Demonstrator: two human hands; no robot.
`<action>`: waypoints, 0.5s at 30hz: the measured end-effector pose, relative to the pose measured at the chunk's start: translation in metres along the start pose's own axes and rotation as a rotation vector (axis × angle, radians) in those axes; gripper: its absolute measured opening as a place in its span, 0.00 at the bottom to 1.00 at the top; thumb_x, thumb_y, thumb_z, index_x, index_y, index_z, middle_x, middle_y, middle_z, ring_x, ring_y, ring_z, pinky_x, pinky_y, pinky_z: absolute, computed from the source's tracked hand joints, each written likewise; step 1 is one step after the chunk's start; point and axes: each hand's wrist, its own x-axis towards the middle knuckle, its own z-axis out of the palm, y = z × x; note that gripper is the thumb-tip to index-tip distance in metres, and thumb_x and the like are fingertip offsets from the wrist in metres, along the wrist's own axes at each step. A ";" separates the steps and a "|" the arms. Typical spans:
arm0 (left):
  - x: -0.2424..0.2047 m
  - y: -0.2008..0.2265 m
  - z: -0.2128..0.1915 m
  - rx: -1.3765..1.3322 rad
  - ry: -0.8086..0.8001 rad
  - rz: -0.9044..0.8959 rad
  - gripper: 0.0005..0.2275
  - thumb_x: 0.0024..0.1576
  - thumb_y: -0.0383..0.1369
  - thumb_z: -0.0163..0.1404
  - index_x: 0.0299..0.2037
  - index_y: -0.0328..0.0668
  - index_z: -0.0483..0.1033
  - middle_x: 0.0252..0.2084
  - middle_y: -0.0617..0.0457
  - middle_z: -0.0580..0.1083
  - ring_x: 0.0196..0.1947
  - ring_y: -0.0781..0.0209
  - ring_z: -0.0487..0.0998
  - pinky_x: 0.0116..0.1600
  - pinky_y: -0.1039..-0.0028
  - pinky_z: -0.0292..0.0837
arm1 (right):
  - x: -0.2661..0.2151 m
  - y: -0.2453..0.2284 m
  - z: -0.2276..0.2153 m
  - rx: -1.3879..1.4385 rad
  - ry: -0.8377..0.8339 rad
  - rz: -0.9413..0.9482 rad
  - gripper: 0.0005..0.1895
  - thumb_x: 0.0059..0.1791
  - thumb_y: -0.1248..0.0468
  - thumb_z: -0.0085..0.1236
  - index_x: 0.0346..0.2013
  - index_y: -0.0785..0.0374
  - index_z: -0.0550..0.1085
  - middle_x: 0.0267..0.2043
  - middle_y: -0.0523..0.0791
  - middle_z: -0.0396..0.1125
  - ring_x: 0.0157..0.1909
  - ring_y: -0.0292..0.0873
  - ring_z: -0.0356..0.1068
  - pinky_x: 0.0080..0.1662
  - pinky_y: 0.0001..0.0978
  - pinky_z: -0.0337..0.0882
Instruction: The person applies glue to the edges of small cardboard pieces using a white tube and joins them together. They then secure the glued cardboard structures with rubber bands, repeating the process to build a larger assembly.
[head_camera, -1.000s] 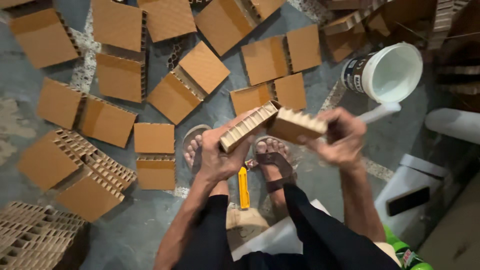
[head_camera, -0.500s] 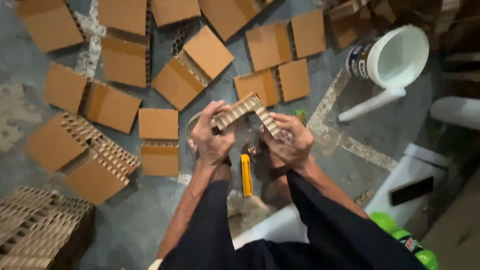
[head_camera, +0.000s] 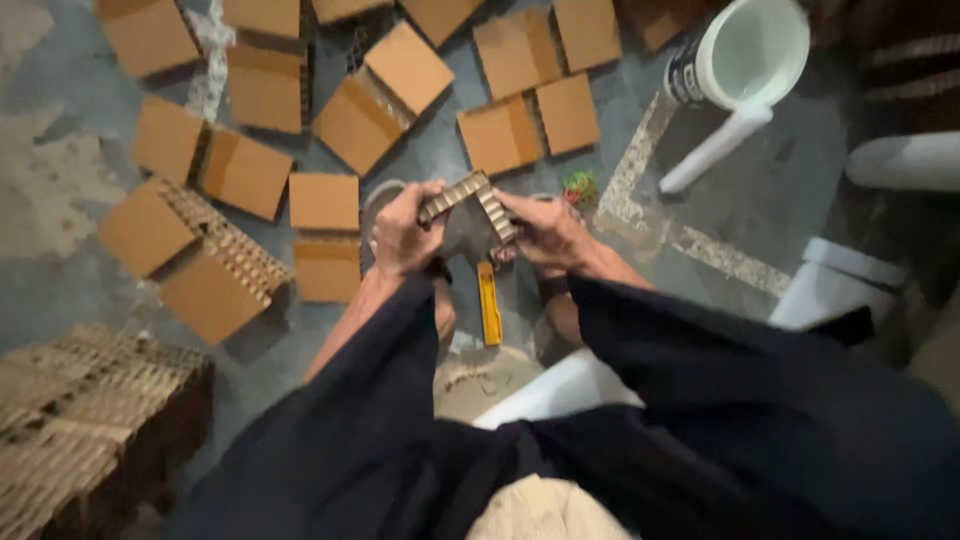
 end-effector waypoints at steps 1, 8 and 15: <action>-0.005 -0.001 0.000 -0.009 -0.023 -0.010 0.13 0.52 0.22 0.59 0.46 0.36 0.73 0.48 0.44 0.80 0.45 0.45 0.83 0.48 0.66 0.79 | -0.003 0.001 0.002 -0.005 -0.009 -0.025 0.38 0.43 0.76 0.63 0.69 0.65 0.65 0.46 0.55 0.74 0.46 0.53 0.77 0.46 0.40 0.77; -0.013 -0.014 0.007 -0.058 -0.026 0.007 0.15 0.52 0.20 0.53 0.50 0.35 0.71 0.50 0.41 0.77 0.50 0.42 0.81 0.52 0.64 0.79 | -0.004 0.016 0.020 0.054 -0.017 -0.083 0.40 0.39 0.73 0.69 0.66 0.67 0.65 0.55 0.56 0.71 0.50 0.53 0.77 0.49 0.35 0.78; -0.023 -0.010 0.000 0.038 0.097 -0.049 0.18 0.53 0.18 0.48 0.54 0.40 0.73 0.49 0.39 0.76 0.47 0.38 0.80 0.52 0.60 0.77 | 0.010 0.020 0.032 -0.088 -0.049 -0.125 0.34 0.42 0.71 0.68 0.62 0.68 0.69 0.56 0.57 0.71 0.53 0.57 0.75 0.50 0.39 0.77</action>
